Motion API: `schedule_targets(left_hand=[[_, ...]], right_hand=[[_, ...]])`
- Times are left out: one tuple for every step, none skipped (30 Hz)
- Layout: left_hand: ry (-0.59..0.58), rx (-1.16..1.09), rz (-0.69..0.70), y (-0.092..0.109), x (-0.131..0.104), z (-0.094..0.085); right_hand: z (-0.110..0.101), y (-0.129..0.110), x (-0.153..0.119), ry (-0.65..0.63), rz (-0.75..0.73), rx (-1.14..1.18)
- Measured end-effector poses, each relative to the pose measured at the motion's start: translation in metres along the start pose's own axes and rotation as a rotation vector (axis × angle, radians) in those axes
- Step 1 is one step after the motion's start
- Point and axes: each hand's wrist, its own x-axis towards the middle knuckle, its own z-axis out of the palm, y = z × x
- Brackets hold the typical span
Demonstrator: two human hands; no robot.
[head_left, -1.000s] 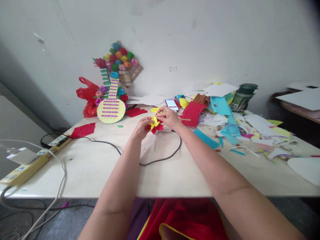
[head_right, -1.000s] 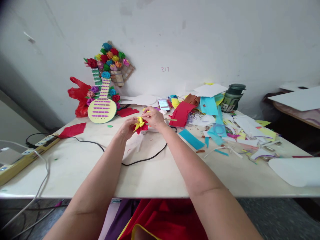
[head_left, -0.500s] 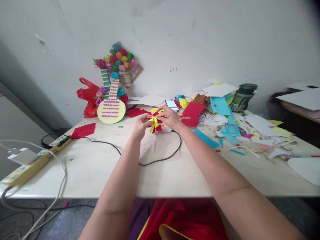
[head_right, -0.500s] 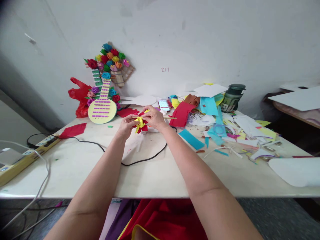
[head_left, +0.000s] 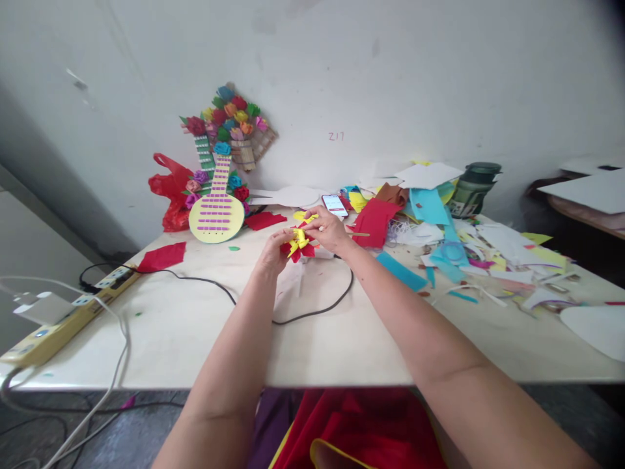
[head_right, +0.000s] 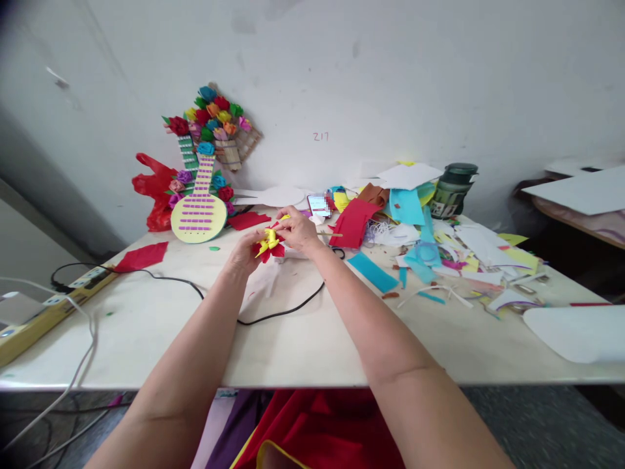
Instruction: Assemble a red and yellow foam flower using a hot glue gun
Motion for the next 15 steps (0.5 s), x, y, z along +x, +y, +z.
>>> schedule_targets(left_hand=[[0.016, 0.016, -0.001, 0.0, 0.0, 0.0], [0.031, 0.033, 0.002, -0.001, 0.0, 0.001], [0.042, 0.048, 0.011, -0.001, 0.0, 0.001], [0.048, 0.056, 0.025, -0.001, 0.0, 0.001], [0.05, 0.059, 0.038, -0.001, 0.001, 0.001], [0.049, 0.057, 0.048, -0.001, 0.001, 0.001], [0.045, 0.05, 0.052, -0.002, 0.001, 0.001], [0.039, 0.041, 0.054, -0.002, 0.002, 0.001], [0.033, 0.031, 0.053, -0.003, 0.003, 0.0], [0.026, 0.02, 0.051, -0.004, 0.003, -0.001], [0.019, 0.01, 0.05, -0.004, 0.004, -0.001], [0.01, 0.001, 0.049, -0.005, 0.004, -0.002], [-0.001, -0.007, 0.05, -0.005, 0.004, -0.003], [-0.015, -0.016, 0.052, -0.004, 0.004, -0.004], [-0.034, -0.025, 0.055, -0.004, 0.004, -0.005]], right_hand=[[0.001, 0.001, 0.0, 0.001, 0.001, -0.004], [0.001, 0.003, 0.0, 0.002, 0.002, 0.0], [0.002, 0.005, 0.0, 0.002, 0.005, 0.01], [0.003, 0.007, 0.0, 0.002, 0.009, 0.025], [0.003, 0.008, 0.0, 0.002, 0.015, 0.046], [0.004, 0.01, 0.0, 0.002, 0.018, 0.071], [0.004, 0.011, 0.0, 0.001, 0.018, 0.1], [0.004, 0.013, 0.0, -0.002, 0.012, 0.131], [0.004, 0.013, -0.001, -0.005, -0.001, 0.164], [0.004, 0.013, -0.001, -0.01, -0.021, 0.194], [0.003, 0.013, -0.001, -0.016, -0.044, 0.221], [0.002, 0.012, -0.001, -0.022, -0.068, 0.245], [0.001, 0.011, -0.001, -0.027, -0.09, 0.263], [-0.001, 0.009, -0.001, -0.033, -0.11, 0.276], [-0.002, 0.008, -0.001, -0.04, -0.126, 0.283]])
